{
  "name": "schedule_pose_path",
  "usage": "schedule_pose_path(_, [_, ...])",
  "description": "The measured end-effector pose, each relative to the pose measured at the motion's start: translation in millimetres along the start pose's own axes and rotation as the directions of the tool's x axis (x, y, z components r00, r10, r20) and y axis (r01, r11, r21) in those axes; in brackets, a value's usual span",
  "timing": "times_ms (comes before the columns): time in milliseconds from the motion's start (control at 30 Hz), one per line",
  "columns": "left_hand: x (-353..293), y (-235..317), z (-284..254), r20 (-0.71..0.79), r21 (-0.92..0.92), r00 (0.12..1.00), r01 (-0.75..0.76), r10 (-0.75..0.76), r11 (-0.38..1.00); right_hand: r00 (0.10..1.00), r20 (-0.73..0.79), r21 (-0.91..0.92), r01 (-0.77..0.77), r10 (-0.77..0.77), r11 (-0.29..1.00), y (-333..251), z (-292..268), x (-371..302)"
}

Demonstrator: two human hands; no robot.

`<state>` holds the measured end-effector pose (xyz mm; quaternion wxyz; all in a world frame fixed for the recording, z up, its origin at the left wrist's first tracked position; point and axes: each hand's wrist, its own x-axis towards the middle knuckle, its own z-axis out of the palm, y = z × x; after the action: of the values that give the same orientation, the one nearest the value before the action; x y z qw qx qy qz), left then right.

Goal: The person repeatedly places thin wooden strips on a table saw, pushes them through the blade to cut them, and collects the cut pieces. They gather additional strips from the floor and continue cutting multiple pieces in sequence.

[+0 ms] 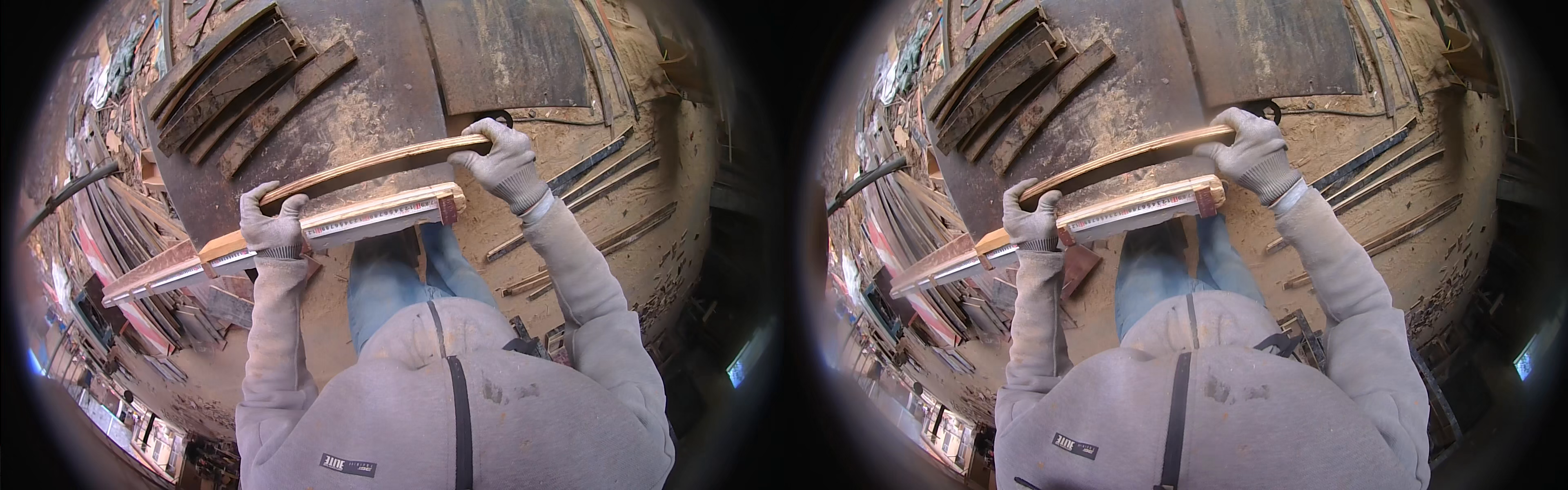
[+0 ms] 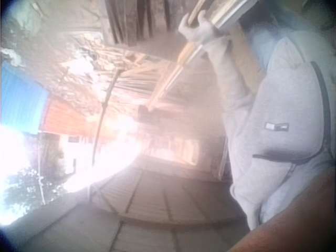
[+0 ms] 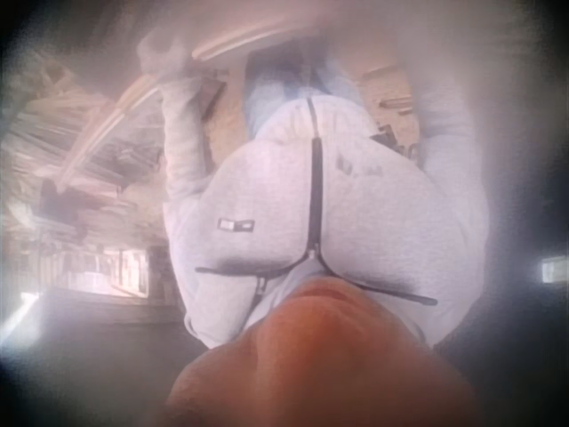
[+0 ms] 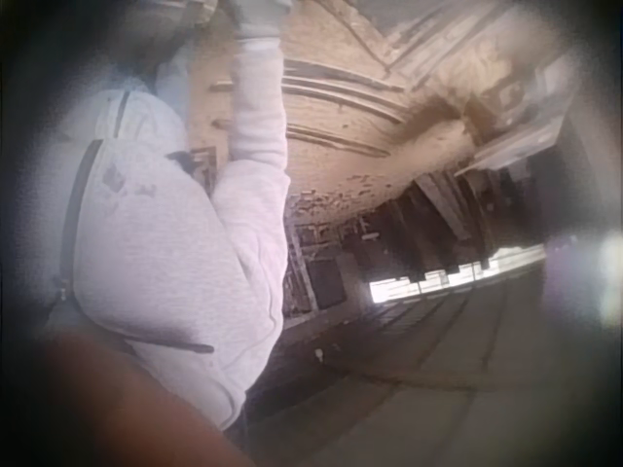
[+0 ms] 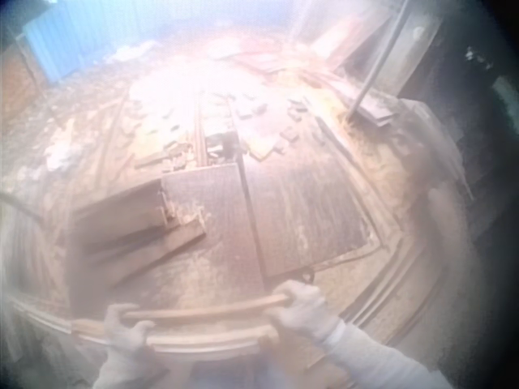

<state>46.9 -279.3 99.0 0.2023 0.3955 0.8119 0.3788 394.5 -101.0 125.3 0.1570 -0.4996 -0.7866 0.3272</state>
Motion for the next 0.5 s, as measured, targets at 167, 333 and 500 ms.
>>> schedule_pose_path(167, [10.6,-14.5,-10.7,-0.133,-0.073,0.946,-0.308,0.297,0.949,0.912,-0.233,0.011,0.349,-0.337,0.937,8.1,12.7,15.2])
schedule_pose_path(333, [11.1,-25.0,-17.5,-0.108,-0.043,0.944,-0.317,0.311,0.947,0.948,-0.174,0.208,0.299,-0.266,0.931,8.8,27.8,17.0])
schedule_pose_path(500, [13.9,-46.2,-17.0,-0.14,-0.089,0.983,0.103,-0.115,0.991,0.991,-0.128,0.259,0.056,-0.023,0.964,7.1,48.6,32.0])
